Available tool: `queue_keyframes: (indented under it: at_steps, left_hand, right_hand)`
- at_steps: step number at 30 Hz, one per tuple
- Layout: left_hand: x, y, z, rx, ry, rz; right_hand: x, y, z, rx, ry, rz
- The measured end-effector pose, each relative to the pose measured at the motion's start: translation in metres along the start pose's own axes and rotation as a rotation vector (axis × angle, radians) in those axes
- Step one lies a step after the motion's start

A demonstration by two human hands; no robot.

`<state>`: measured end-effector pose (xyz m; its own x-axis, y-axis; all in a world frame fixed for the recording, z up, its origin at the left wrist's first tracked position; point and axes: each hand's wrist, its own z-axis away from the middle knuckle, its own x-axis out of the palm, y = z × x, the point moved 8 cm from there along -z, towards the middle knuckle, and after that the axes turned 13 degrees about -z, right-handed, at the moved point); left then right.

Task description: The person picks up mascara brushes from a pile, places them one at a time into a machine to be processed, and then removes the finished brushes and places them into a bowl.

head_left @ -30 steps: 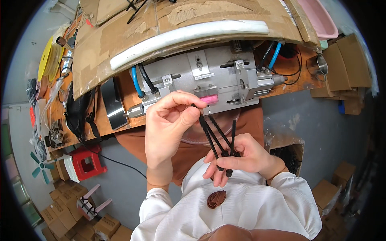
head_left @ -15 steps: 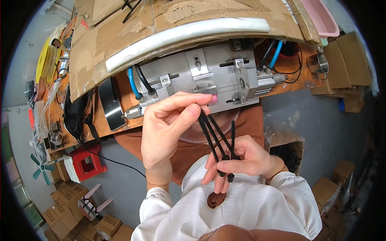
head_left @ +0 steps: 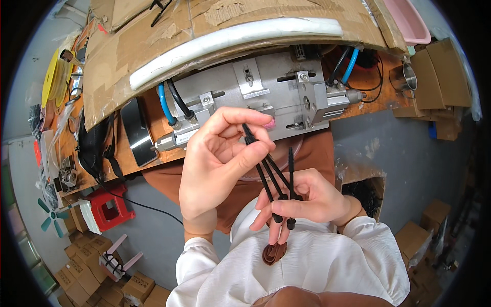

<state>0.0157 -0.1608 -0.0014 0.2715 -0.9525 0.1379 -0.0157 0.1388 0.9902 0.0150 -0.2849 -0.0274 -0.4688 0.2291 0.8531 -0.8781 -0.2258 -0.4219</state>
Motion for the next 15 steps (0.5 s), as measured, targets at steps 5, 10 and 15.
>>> queue_keyframes:
  at_steps: [5, 10, 15]
  left_hand:
    - [-0.0007, -0.0001, -0.0020, -0.037, 0.025, 0.030]
    - [0.0008, 0.0050, -0.0001, -0.028, -0.021, -0.031]
    - [-0.0068, 0.0031, -0.0008, -0.020, -0.028, -0.042]
  right_hand:
    - [0.0005, 0.0008, -0.0018, -0.005, -0.020, -0.018]
    - [0.0057, 0.0005, -0.0008, -0.008, -0.031, 0.001]
    - [0.0050, -0.0005, -0.0011, 0.018, -0.008, 0.018]
